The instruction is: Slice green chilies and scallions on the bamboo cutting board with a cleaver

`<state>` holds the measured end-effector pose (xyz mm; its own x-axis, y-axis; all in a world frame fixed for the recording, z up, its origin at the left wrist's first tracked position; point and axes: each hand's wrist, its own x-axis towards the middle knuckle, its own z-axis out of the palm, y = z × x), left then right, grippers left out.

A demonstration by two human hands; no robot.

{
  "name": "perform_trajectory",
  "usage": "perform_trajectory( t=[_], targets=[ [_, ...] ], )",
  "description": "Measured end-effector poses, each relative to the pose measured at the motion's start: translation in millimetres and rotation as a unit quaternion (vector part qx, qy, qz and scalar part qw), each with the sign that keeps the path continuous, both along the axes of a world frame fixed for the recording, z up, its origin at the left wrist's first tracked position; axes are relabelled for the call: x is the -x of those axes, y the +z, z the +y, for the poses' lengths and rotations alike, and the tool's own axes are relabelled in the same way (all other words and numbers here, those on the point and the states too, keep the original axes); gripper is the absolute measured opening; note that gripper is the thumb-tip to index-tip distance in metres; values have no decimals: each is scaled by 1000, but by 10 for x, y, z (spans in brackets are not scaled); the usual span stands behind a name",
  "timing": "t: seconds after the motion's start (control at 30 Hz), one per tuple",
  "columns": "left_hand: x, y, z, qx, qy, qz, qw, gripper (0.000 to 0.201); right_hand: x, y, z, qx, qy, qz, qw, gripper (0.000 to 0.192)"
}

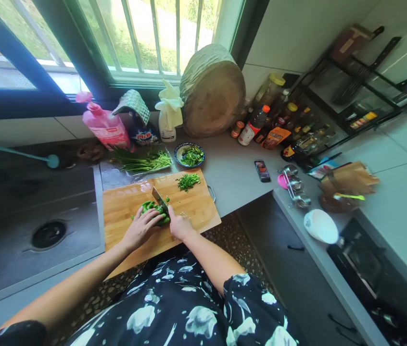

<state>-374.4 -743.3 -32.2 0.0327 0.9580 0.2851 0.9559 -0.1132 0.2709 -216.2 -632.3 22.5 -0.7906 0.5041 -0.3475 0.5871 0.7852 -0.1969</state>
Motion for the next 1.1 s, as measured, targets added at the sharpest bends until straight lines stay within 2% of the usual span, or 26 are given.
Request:
perform_trajectory(
  t=[0.1, 0.27, 0.47, 0.77, 0.93, 1.1],
  targets=[
    [90, -101, 20, -9, -55, -13, 998, 28, 1, 6, 11, 5, -4, -6, 1000, 68],
    [134, -240, 42, -5, -52, -55, 997, 28, 4, 200, 13, 11, -4, -34, 999, 68],
    [79, -193, 23, 11, -27, -78, 997, 27, -60, 510, -124, 5, -14, -40, 999, 69],
    [35, -148, 35, 0, -14, -88, 996, 25, -103, 628, -207, 24, -18, -77, 997, 69],
    [10, -134, 31, -15, -10, -90, 996, 25, -97, 598, -210, 24, -9, -78, 997, 67],
    [3, -152, 23, -13, -7, -104, 995, 25, 46, 339, -207, 25, 0, -68, 997, 73]
  ],
)
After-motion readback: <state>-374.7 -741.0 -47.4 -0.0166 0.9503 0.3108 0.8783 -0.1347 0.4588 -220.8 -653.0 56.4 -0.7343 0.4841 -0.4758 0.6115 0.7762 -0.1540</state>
